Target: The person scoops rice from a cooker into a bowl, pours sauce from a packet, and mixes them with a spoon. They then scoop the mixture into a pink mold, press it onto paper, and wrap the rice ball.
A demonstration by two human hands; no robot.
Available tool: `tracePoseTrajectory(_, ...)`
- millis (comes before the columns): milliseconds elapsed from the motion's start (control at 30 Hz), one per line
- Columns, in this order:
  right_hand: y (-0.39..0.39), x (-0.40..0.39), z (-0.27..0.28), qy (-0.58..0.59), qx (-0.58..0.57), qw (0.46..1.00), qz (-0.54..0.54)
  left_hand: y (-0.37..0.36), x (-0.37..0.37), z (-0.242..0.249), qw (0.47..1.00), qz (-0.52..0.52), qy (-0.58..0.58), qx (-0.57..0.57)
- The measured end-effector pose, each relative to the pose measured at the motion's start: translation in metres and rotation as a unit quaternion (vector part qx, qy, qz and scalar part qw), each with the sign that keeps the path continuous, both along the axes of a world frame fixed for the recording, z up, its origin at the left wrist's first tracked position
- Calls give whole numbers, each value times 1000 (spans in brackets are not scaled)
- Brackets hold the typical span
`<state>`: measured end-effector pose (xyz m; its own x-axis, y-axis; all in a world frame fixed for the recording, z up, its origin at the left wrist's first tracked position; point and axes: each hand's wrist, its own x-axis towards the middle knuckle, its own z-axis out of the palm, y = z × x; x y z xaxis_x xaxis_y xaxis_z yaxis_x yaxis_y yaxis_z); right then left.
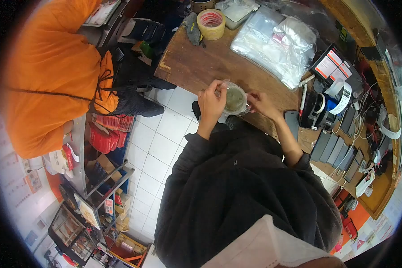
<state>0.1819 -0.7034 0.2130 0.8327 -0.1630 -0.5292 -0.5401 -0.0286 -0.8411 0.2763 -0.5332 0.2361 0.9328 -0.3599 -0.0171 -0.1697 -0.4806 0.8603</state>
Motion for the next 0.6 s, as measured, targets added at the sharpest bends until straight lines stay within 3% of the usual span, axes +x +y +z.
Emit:
tracePoseTrajectory(33, 0, -3, -6, 0, 1, 1000, -2, -4, 0, 1, 1000, -2, 0, 1)
tracePoseTrajectory(100, 12, 2, 1, -51, -145, 988, -15, -10, 0, 2, 987, 2, -161, -1)
tracePoseTrajectory(133, 16, 5, -1, -52, -144, 988, -17, -10, 0, -3, 987, 0, -162, 0)
tracePoseTrajectory(200, 22, 11, -6, -123, -305, 927, -181, -8, 0, -14, 960, -27, -278, -22)
tracePoseTrajectory(333, 20, 4, 3, -117, -229, 941, -220, 7, -10, -15, 938, -81, -337, 25)
tracePoseTrajectory(433, 25, -4, 8, -141, -187, 961, -144, 5, -14, -8, 927, -89, -363, -5)
tracePoseTrajectory(533, 27, -12, 6, -81, -185, 975, -97, 8, -17, -5, 910, -119, -395, -27)
tracePoseTrajectory(600, 25, -18, 4, 57, -110, 991, -57, 15, -23, 4, 921, -172, -350, 18)
